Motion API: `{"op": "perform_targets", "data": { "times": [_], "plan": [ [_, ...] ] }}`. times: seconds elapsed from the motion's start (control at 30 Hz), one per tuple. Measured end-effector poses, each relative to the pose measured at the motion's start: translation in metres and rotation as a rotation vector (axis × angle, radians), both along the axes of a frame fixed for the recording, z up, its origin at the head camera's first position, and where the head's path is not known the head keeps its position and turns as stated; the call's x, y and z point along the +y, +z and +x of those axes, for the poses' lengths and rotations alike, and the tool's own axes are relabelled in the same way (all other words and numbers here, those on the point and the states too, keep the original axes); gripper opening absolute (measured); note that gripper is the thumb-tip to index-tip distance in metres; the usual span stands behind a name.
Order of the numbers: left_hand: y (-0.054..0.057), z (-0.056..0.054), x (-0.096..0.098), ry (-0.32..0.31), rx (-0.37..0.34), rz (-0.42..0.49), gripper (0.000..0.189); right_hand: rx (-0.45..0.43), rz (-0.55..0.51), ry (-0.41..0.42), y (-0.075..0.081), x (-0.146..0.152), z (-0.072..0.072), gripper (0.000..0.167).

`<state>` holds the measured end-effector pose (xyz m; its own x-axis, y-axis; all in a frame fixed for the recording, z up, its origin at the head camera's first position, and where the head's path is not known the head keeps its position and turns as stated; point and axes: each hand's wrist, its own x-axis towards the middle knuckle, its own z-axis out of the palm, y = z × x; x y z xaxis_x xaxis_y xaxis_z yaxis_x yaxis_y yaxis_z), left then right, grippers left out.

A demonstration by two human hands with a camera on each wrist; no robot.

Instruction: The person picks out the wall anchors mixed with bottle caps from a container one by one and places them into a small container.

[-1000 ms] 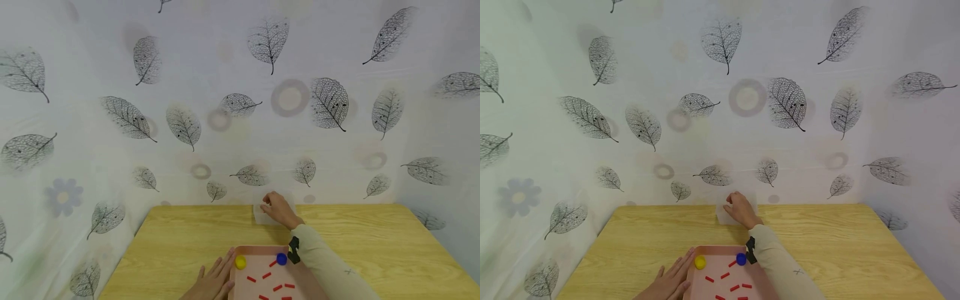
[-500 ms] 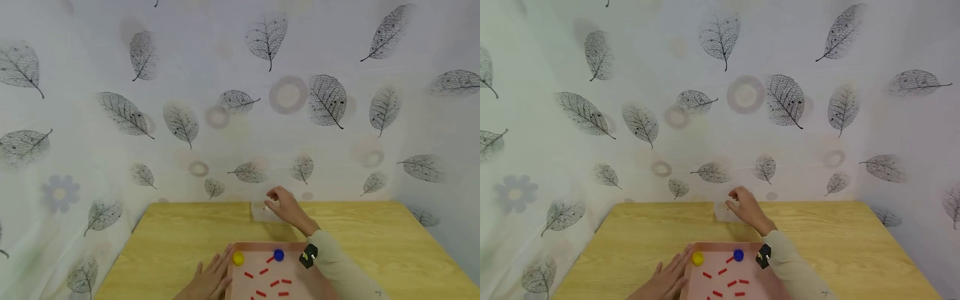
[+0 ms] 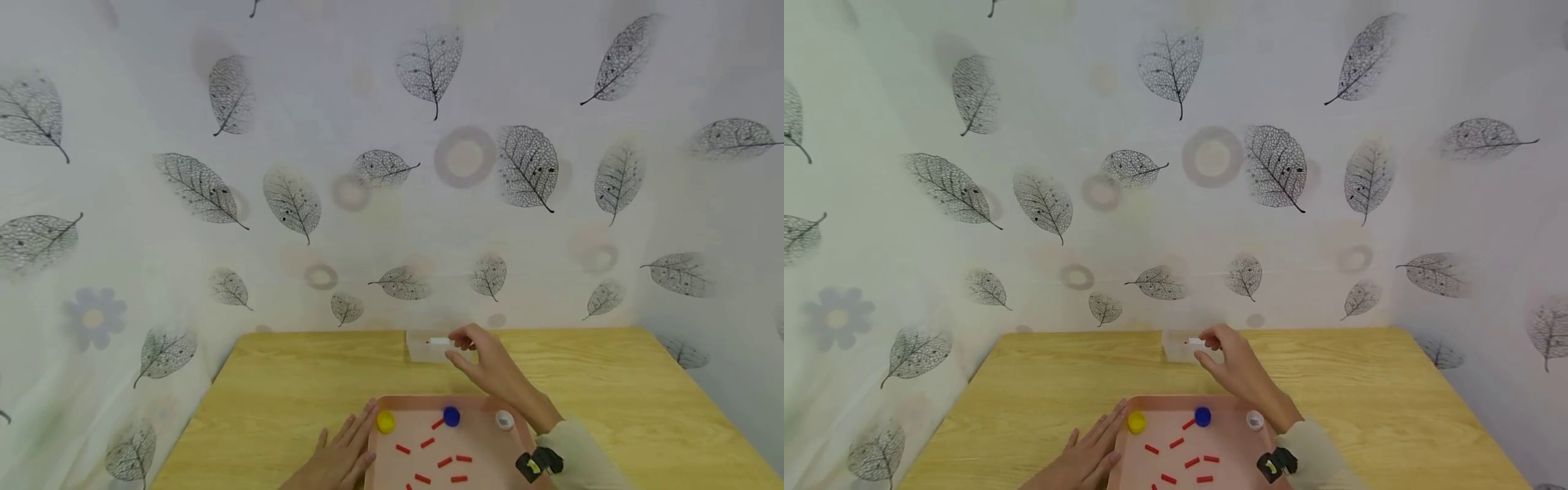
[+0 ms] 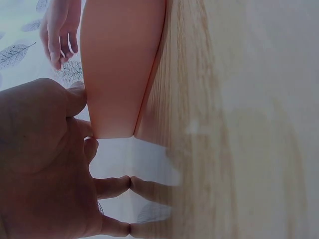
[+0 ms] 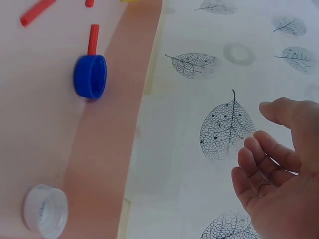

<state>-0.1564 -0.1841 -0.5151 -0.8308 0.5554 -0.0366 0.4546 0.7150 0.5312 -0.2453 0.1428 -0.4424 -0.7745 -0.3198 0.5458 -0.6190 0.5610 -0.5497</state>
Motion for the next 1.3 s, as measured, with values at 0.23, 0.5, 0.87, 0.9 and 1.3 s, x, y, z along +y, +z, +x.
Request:
{"op": "perform_targets", "data": {
  "times": [0.23, 0.5, 0.87, 0.9, 1.3],
  "plan": [
    [0.0, 0.001, 0.001, -0.001, 0.008, 0.004, 0.063, 0.016, -0.036, -0.02, -0.002, 0.005, 0.028, 0.024],
    [0.001, 0.002, 0.001, 0.001, -0.009, 0.0, 0.063, 0.029, -0.089, -0.043, -0.006, 0.012, 0.056, 0.028],
    [0.003, 0.001, 0.001, 0.001, -0.012, -0.01, 0.063, -0.059, -0.145, -0.079, -0.018, 0.015, 0.083, 0.03],
    [0.002, 0.001, 0.001, 0.002, -0.014, -0.01, 0.063, -0.046, -0.148, -0.067, -0.02, 0.015, 0.083, 0.03],
    [0.001, 0.0, 0.001, 0.001, -0.016, -0.023, 0.063, -0.097, -0.15, 0.077, -0.049, 0.014, 0.082, 0.019]
  ]
}}
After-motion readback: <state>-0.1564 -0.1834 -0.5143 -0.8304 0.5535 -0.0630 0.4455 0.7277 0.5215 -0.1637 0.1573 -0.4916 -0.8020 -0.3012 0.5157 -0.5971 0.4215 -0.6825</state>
